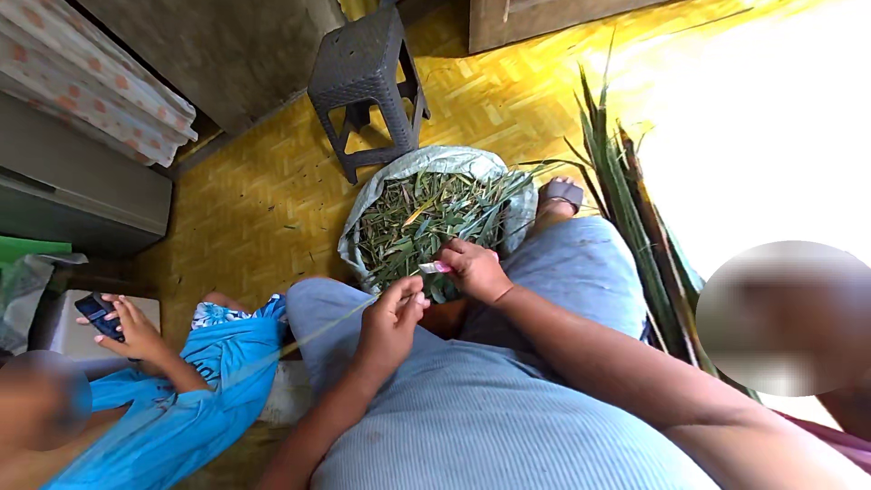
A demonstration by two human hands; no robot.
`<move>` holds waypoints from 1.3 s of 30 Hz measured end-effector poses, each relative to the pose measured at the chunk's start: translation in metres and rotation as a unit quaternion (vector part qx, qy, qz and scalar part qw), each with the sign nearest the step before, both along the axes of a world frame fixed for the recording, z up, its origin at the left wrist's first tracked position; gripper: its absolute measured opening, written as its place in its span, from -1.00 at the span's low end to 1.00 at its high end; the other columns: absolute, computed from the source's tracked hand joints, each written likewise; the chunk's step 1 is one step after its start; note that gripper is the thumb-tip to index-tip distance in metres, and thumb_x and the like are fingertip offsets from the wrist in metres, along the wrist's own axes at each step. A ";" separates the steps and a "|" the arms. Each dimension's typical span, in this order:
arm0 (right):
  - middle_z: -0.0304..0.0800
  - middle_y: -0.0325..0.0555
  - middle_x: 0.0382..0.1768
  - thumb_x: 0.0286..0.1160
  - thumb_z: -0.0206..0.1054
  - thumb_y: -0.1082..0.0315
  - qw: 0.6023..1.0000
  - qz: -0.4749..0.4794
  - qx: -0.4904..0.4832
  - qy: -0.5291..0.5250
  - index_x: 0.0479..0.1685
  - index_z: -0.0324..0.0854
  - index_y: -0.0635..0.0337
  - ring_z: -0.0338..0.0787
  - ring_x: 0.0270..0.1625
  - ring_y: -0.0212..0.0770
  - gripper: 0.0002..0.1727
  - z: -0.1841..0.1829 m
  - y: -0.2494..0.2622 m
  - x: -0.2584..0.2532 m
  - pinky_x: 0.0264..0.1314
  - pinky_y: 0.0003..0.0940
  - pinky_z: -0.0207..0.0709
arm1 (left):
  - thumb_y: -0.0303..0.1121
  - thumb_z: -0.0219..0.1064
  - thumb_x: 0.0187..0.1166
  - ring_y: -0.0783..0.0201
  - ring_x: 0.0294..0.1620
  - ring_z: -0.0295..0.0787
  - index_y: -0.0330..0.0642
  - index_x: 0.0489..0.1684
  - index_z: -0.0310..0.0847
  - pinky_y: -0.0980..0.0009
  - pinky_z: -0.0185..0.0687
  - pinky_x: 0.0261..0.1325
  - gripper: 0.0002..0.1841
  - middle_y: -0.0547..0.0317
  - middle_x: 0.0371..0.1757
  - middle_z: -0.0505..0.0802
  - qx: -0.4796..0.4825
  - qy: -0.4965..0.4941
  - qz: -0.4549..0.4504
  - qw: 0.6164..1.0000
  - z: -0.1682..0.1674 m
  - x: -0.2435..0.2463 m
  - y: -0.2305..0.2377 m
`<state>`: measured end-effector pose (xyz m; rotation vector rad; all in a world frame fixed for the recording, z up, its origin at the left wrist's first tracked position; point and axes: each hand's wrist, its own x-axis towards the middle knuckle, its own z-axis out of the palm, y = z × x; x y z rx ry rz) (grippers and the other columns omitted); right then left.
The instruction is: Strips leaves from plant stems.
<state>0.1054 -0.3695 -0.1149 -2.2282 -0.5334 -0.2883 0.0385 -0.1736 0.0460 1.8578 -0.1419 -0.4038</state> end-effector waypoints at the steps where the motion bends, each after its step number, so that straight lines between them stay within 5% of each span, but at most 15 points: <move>1: 0.81 0.34 -0.04 0.25 0.46 0.65 1.000 0.002 -0.010 -0.002 -0.16 0.78 0.39 0.83 0.03 0.38 -0.82 -0.001 -0.001 0.002 0.07 0.35 0.67 | -0.45 0.00 0.85 0.21 0.03 0.93 -0.46 0.55 0.34 0.29 0.86 0.14 -0.61 -0.10 0.21 0.85 -0.070 0.054 0.029 0.996 0.004 0.001 -0.002; 3: 0.80 0.35 -0.02 0.26 0.47 0.65 0.999 0.000 -0.026 0.025 -0.12 0.78 0.39 0.82 0.06 0.39 -0.80 -0.002 -0.001 0.004 0.12 0.36 0.65 | -0.37 -0.13 0.86 0.16 0.04 0.92 -0.27 0.60 0.26 0.22 0.83 0.17 -0.59 -0.02 0.18 0.87 -0.169 0.084 0.082 0.979 0.004 0.005 -0.002; 5: 0.79 0.35 0.00 0.27 0.48 0.65 0.998 0.003 -0.041 0.040 -0.10 0.78 0.39 0.82 0.07 0.39 -0.79 -0.004 -0.002 0.006 0.13 0.35 0.65 | -0.38 -0.08 0.84 0.21 0.29 0.79 -0.29 0.66 0.24 0.19 0.73 0.37 -0.56 0.02 0.41 0.73 -0.132 -0.029 0.115 0.984 -0.012 0.010 0.003; 8: 0.79 0.35 0.01 0.29 0.46 0.65 0.998 0.012 -0.051 0.044 -0.10 0.79 0.39 0.82 0.08 0.39 -0.80 -0.004 -0.001 0.009 0.13 0.35 0.65 | -0.40 0.05 0.80 -0.01 0.70 0.42 -0.42 0.68 0.32 0.09 0.48 0.61 -0.51 -0.27 0.76 0.37 0.145 -0.161 0.082 0.973 -0.036 0.025 0.017; 10: 0.79 0.35 0.01 0.28 0.46 0.67 0.998 0.018 -0.047 0.045 -0.12 0.78 0.40 0.81 0.08 0.40 -0.80 -0.005 0.000 0.009 0.13 0.35 0.64 | -0.33 0.05 0.86 -0.14 0.66 0.48 -0.31 0.72 0.33 -0.04 0.45 0.62 -0.51 -0.31 0.72 0.43 0.339 -0.064 -0.002 0.939 -0.035 0.032 0.018; 12: 0.79 0.35 0.01 0.26 0.47 0.68 0.998 0.024 -0.047 0.039 -0.15 0.79 0.39 0.82 0.07 0.38 -0.81 -0.006 0.002 0.008 0.11 0.33 0.66 | -0.25 0.02 0.89 -0.15 0.52 0.64 -0.27 0.72 0.36 -0.08 0.49 0.57 -0.51 -0.28 0.56 0.62 0.422 0.054 -0.083 0.901 -0.040 0.037 0.015; 16: 0.78 0.33 0.10 0.27 0.48 0.65 0.997 0.049 -0.047 0.037 -0.14 0.79 0.34 0.82 0.10 0.37 -0.81 -0.011 0.009 0.010 0.14 0.32 0.66 | -0.25 -0.05 0.92 0.03 0.11 0.82 -0.30 0.44 0.61 0.06 0.63 0.34 -0.58 -0.15 0.08 0.85 0.398 0.138 -0.103 0.901 -0.067 0.038 0.016; 20: 0.66 0.38 0.34 0.55 0.37 0.55 0.989 -0.007 0.016 0.150 0.23 0.72 0.35 0.78 0.21 0.41 -0.70 -0.006 0.012 0.018 0.17 0.39 0.64 | -0.27 -0.05 0.93 0.28 -0.25 0.69 -0.33 0.35 0.64 0.31 0.63 0.02 -0.60 0.03 -0.20 0.79 0.321 0.189 -0.038 0.927 -0.077 0.044 0.018; 23: 0.63 0.45 0.31 0.78 0.25 0.29 0.945 -0.107 0.050 0.304 0.43 0.54 0.42 0.71 0.27 0.46 -0.58 -0.006 0.006 0.039 0.32 0.44 0.50 | -0.29 -0.01 0.91 0.40 -0.40 0.57 -0.30 0.31 0.66 0.44 0.54 -0.18 -0.64 0.17 -0.31 0.72 0.274 0.229 0.017 0.934 -0.085 0.051 0.019; 27: 0.67 0.46 0.30 0.77 0.27 0.05 0.877 -0.154 0.073 0.450 0.64 0.34 0.30 0.66 0.38 0.44 -0.36 -0.022 0.006 0.066 0.43 0.47 0.40 | -0.31 0.02 0.91 0.48 -0.55 0.49 -0.31 0.31 0.64 0.54 0.46 -0.38 -0.66 0.22 -0.40 0.72 0.227 0.273 0.076 0.932 -0.095 0.064 0.017; 31: 0.62 0.41 0.37 0.84 0.17 0.11 0.912 -0.058 0.055 0.403 0.48 0.49 0.38 0.65 0.38 0.39 -0.49 -0.025 0.017 0.060 0.45 0.42 0.41 | -0.32 0.01 0.91 0.50 -0.66 0.41 -0.34 0.25 0.61 0.60 0.35 -0.54 -0.68 0.27 -0.52 0.63 0.132 0.320 0.141 0.927 -0.104 0.077 0.014; 35: 0.63 0.35 0.43 0.84 0.16 0.07 0.925 0.063 -0.004 0.375 0.55 0.50 0.33 0.67 0.43 0.34 -0.45 -0.027 0.024 0.053 0.53 0.34 0.40 | -0.32 0.02 0.91 0.51 -0.72 0.31 -0.33 0.22 0.61 0.62 0.24 -0.62 -0.70 0.31 -0.58 0.55 0.102 0.339 0.168 0.920 -0.106 0.087 0.007; 39: 0.59 0.33 0.47 0.85 0.12 0.02 0.922 0.081 -0.024 0.379 0.63 0.45 0.25 0.65 0.46 0.33 -0.42 -0.025 0.026 0.052 0.53 0.32 0.41 | -0.33 0.01 0.91 0.52 -0.74 0.26 -0.33 0.23 0.59 0.63 0.18 -0.64 -0.70 0.32 -0.60 0.53 0.107 0.344 0.153 0.920 -0.110 0.090 -0.003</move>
